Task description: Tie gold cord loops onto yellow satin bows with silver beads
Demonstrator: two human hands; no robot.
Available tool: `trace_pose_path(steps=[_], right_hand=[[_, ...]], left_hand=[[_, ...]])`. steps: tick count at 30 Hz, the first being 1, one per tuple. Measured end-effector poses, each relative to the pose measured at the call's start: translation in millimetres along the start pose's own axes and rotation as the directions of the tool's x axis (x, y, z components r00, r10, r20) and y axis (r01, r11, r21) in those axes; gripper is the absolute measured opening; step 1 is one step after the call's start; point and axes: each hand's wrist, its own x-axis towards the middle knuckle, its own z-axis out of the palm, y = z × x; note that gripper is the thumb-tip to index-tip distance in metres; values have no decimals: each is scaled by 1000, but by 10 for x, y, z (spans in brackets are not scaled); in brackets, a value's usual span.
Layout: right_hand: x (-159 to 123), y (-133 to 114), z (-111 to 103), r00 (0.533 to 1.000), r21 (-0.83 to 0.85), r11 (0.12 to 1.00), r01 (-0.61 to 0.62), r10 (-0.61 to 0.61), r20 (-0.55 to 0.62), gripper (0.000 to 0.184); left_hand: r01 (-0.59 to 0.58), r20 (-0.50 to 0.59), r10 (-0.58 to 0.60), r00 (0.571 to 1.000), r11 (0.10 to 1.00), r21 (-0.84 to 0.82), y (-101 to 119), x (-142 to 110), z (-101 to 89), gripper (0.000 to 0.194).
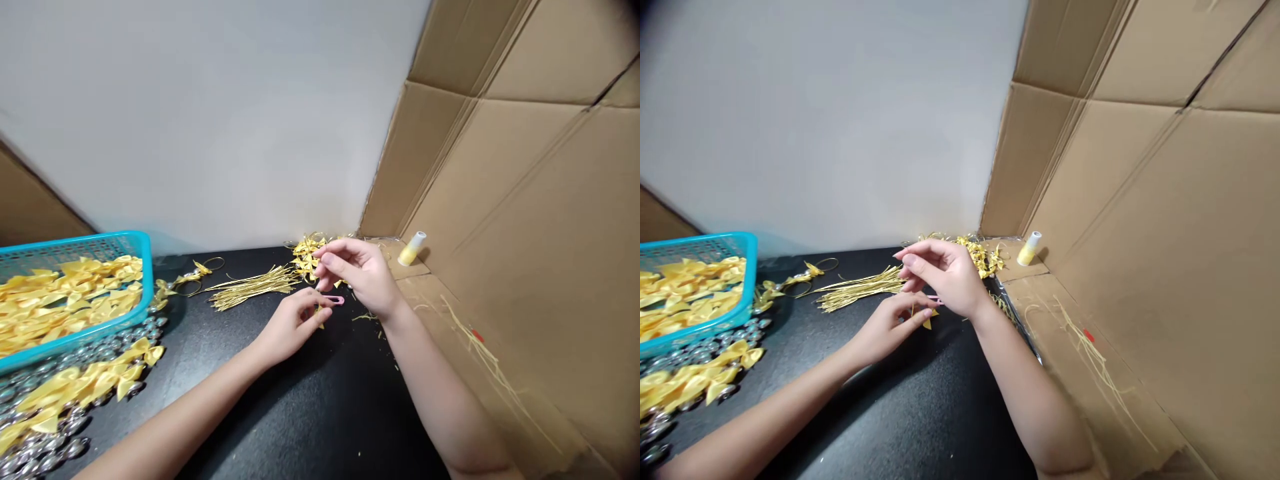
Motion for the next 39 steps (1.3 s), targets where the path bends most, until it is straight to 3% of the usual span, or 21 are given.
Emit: trace_pose_path(steps=[3,6,11,19,24,27,30,33,39], right_hand=[[97,120,-77,991,-23,1000,15,-18,-135,17],[173,247,-141,978,-85,996,-1,-17,-207,20],[193,411,-107,994,-153,984,-88,75,-85,22],[171,506,-85,998,-281,959,-33,19,-52,14],[159,514,-75,999,-373,928,-2,14,30,14],[159,525,-83,1000,-359,933,10,-13,-5,14],[172,544,-94,998,-337,942,9,-30,-57,15],[178,535,-82,996,-322,946,25,-50,-69,15],[87,390,46,998,-278,959,61,-54,32,12]], left_hand=[[27,0,-28,1000,976,-215,114,87,-78,37],[-22,-148,-38,988,921,-388,167,143,-239,45],[-145,-353,-91,931,796,-587,203,136,-425,34],[-179,-409,-187,893,686,-705,301,73,-570,10],[-235,-502,-174,847,725,-648,235,136,-600,10],[-230,-518,-149,842,770,-595,194,133,-566,24],[-214,-504,-103,858,819,-532,200,90,-510,37],[-191,-454,21,891,924,-332,219,44,-455,45],[-210,-280,207,937,978,21,205,-35,-338,50]])
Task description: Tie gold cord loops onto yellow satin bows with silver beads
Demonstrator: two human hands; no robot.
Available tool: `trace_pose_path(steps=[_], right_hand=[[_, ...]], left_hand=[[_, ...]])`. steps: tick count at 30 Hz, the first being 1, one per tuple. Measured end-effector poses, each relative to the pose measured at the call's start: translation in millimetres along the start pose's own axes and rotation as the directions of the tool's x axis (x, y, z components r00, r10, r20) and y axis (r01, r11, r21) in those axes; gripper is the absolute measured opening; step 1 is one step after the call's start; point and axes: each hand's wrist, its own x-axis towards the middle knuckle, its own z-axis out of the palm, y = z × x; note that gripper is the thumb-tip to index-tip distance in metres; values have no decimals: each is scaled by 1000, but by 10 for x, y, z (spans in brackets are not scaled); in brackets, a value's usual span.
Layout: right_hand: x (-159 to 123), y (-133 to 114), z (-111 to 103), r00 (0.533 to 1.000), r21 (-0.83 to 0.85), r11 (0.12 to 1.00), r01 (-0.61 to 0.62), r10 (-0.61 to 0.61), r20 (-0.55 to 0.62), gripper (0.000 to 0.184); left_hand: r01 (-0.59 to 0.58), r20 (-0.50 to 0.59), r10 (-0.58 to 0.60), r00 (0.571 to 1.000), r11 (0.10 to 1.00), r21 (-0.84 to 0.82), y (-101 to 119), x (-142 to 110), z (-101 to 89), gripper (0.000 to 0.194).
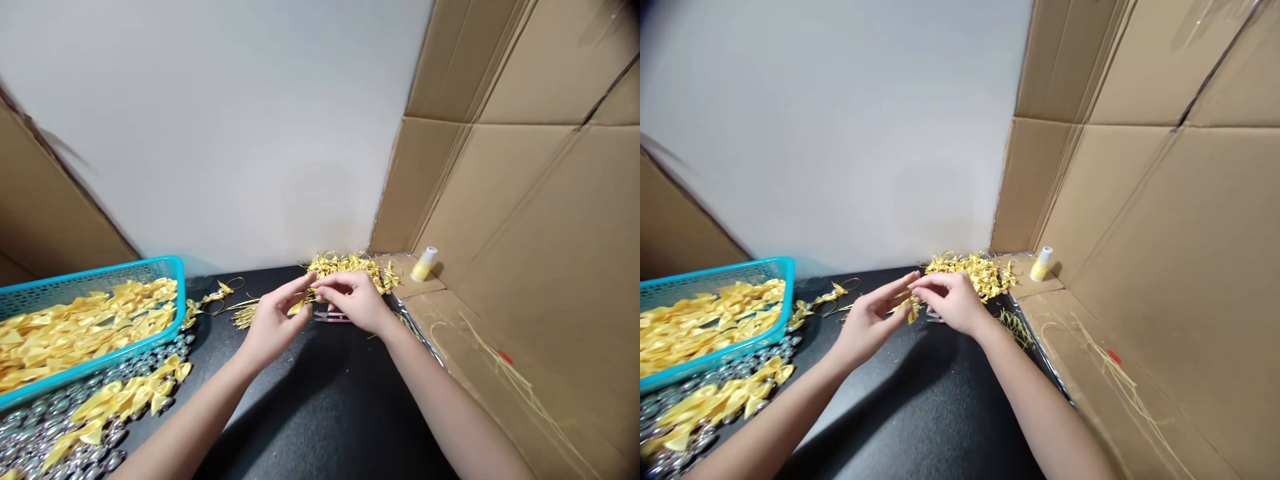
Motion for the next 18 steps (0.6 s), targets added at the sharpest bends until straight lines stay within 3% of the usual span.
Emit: trace_pose_path(steps=[4,7,10,14,16,18], right_hand=[[-55,-64,73,998,36,999,32,-34,48,9],[-30,-21,74,997,-27,996,80,-80,-9,10],[33,54,11,994,-80,996,47,-54,-95,22],[86,122,-67,997,-128,991,-31,39,61,20],[88,134,-70,987,-165,986,15,12,160,15],[85,137,-61,984,-163,985,58,-29,175,9]], left_hand=[[-2,149,-17,989,992,127,53,-46,48,29],[84,164,-88,982,996,31,73,-34,55,24],[168,150,-148,977,978,-125,50,-6,38,29],[289,173,-240,955,882,-373,26,21,1,28],[301,188,-244,952,863,-405,35,33,-21,28],[290,194,-231,954,879,-379,48,45,-49,31]])
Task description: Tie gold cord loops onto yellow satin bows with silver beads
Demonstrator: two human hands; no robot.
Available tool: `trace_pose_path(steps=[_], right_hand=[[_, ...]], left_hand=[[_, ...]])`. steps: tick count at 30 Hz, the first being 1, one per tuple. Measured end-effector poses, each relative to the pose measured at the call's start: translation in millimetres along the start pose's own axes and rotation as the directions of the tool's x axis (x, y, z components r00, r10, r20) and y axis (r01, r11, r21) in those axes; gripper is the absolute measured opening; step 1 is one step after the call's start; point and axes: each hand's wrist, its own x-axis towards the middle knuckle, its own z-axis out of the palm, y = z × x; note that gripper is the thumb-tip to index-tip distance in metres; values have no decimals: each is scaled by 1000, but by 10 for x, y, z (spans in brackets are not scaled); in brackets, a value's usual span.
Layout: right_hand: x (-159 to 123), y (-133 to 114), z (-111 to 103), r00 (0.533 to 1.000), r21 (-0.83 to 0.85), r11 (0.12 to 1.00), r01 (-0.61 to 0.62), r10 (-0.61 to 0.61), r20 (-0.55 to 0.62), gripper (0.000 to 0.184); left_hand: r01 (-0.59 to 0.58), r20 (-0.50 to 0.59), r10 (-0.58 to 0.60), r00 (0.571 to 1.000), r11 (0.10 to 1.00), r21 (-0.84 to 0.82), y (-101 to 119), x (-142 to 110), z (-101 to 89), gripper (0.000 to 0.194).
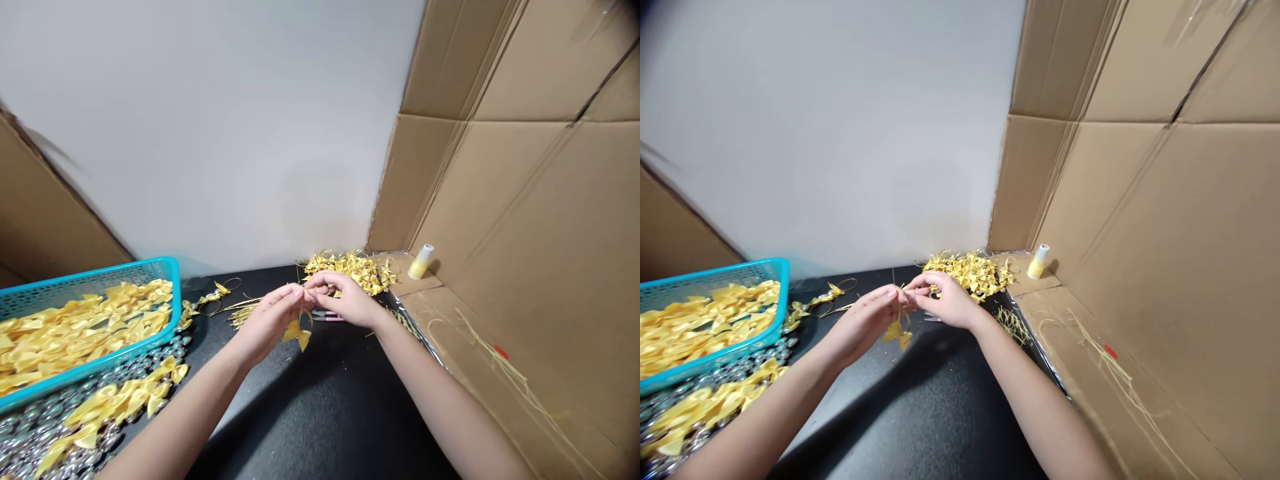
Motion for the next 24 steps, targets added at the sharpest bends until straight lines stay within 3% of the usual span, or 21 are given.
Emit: trace_pose_path(steps=[3,6,8,11,14,16,20,24], right_hand=[[4,-8,-6,996,41,998,55,-53,-66,7],[1,-30,-26,994,31,995,96,-94,-58,11],[-14,-58,-22,995,-29,996,82,-84,-51,3],[-43,-116,14,991,-170,979,109,-121,-56,13],[-49,-149,28,988,-258,955,147,-156,-14,9],[-32,-130,4,991,-175,976,133,-132,16,15],[18,-5,-76,996,176,984,-15,-1,90,21],[22,64,-109,987,296,949,-107,66,146,18]], left_hand=[[-2,-5,3,1000,997,83,28,4,-43,31],[-3,1,3,1000,993,116,37,5,-79,30],[-6,15,4,1000,991,131,39,5,-90,30],[-15,39,8,999,982,188,41,0,-100,31],[-15,49,3,999,967,254,43,-11,-128,30],[-6,53,-10,999,959,283,43,-18,-158,28],[-8,87,-23,996,941,338,31,-14,-223,31],[-18,68,-10,998,918,396,-15,4,-257,32]])
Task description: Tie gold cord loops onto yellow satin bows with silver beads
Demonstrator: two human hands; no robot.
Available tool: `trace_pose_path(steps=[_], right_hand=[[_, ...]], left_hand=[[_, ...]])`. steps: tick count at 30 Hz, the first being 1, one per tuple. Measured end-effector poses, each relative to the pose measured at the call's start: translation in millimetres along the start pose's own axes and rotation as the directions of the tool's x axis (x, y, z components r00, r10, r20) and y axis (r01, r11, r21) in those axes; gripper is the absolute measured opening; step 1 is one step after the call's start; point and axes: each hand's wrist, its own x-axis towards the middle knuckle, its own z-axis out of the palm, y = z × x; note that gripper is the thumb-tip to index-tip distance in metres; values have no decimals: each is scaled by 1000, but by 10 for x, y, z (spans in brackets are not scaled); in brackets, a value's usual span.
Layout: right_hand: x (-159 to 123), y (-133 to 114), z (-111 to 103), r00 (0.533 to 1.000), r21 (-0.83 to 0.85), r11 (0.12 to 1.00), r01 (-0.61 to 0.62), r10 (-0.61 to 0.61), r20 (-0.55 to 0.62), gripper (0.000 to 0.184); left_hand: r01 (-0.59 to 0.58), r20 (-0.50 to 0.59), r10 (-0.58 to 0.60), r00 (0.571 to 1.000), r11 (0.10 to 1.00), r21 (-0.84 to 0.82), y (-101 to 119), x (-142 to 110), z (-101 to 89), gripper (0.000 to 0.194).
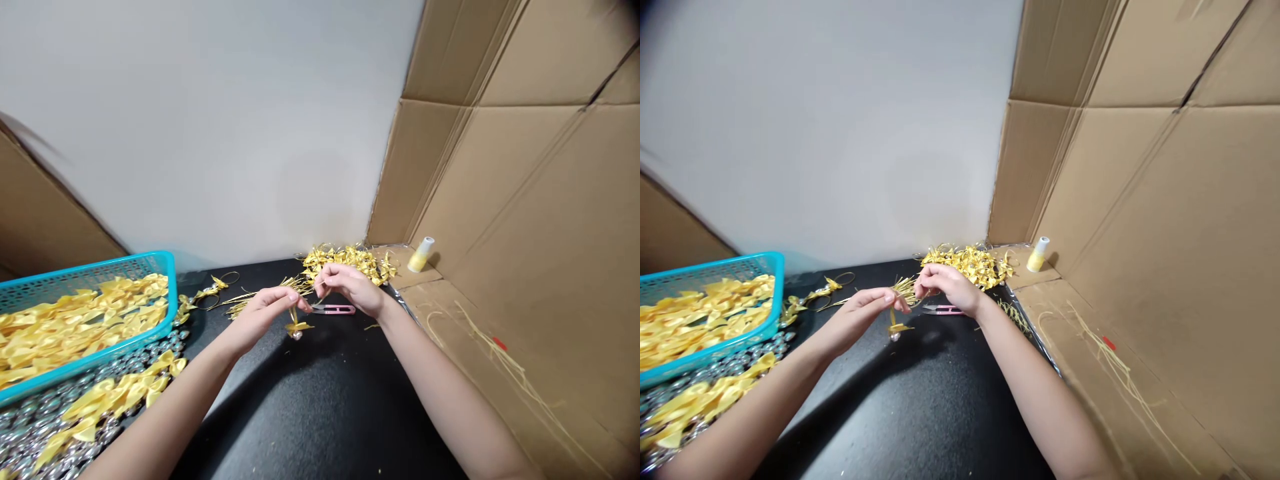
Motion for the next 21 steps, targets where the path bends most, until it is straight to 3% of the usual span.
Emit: trace_pose_path(steps=[3,11,18,21], right_hand=[[-22,-46,12,1000,22,1000,-15,16,-24,21],[-74,-192,157,982,-189,982,27,-61,-176,24],[-21,-140,280,979,-10,998,-57,54,-197,33],[9,-46,341,980,30,997,-66,71,-188,30]], left_hand=[[10,-11,-10,1000,1000,7,-31,4,22,32],[21,88,-19,996,1000,-13,10,-20,116,37],[21,282,-16,959,1000,-12,87,-54,127,37],[11,284,0,959,999,-37,99,-69,151,40]])
